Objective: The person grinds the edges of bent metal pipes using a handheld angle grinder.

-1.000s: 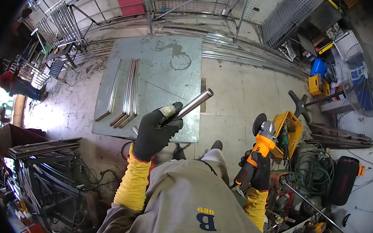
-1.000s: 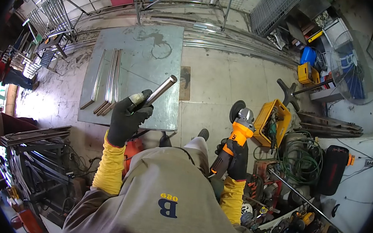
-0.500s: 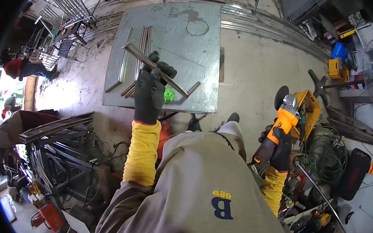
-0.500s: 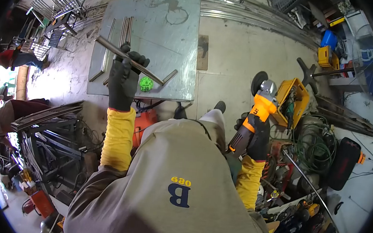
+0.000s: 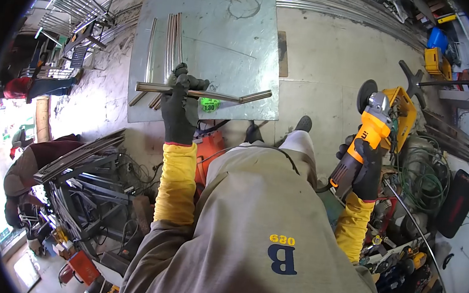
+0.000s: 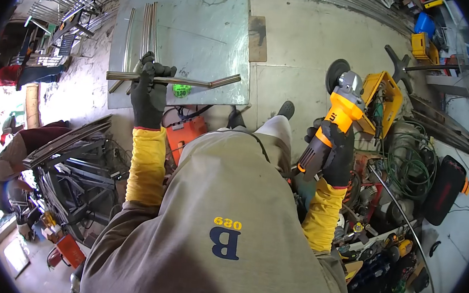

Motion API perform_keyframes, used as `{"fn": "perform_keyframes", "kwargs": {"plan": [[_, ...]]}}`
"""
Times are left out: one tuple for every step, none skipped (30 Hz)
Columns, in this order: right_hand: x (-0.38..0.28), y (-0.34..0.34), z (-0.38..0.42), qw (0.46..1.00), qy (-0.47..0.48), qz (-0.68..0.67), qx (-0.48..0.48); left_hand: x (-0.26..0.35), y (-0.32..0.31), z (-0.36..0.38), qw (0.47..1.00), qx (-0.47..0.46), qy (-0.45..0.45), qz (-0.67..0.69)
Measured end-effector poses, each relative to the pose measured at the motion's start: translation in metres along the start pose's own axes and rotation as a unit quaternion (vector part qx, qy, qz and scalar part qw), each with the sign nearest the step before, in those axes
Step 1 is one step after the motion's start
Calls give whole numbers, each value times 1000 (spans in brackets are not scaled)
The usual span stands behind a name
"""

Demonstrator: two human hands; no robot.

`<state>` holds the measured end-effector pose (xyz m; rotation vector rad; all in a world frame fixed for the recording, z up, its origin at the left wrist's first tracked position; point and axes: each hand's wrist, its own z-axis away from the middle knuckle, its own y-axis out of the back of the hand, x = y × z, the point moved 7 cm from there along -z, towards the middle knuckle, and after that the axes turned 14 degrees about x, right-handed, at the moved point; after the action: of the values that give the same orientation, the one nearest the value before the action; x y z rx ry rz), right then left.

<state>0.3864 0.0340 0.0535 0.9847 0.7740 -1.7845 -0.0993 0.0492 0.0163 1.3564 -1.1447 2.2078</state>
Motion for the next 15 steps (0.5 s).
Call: {"fn": "perform_keyframes", "kwargs": {"plan": [[4, 3, -3, 1000, -3, -10, -4, 1, 2, 1, 1000, 21, -1, -11], [8, 4, -5, 1000, -9, -10, -5, 1, 5, 1, 1000, 23, 0, -16], [11, 6, -6, 1000, -18, -17, -6, 1, 5, 0, 1000, 14, 2, -7], [12, 6, -6, 999, -26, -24, -6, 0, 5, 0, 1000, 4, 3, 3], [13, 6, -6, 999, -28, -23, -7, -1, 6, -1, 1000, 6, 3, 2], [11, 4, -4, 1000, -28, -12, -6, 0, 4, -1, 1000, 4, -3, 0], [10, 2, -3, 1000, -28, -1, -5, 1, 2, 0, 1000, 1, -8, -2], [11, 1, -4, 1000, -28, 1, -5, 2, 0, 0, 1000, 2, -7, -1], [12, 1, -4, 999, -31, -1, -6, 3, -1, 2, 1000, 14, -14, -15], [12, 2, -4, 999, -35, -3, -7, 3, -2, 5, 999, 26, -20, -29], [11, 1, -2, 999, -32, -2, -6, 3, -3, 6, 999, 25, -17, -26], [10, 3, -2, 1000, -30, -1, -4, 3, -3, 7, 999, 24, -22, -37], [10, 3, -3, 1000, -26, 5, -3, 4, -3, 8, 998, 24, -28, -49], [10, 2, -3, 1000, -22, 9, -3, 5, -4, 9, 998, 24, -28, -48], [13, 3, -5, 1000, -21, 9, -5, 5, -7, 10, 998, 18, -31, -60]]}}
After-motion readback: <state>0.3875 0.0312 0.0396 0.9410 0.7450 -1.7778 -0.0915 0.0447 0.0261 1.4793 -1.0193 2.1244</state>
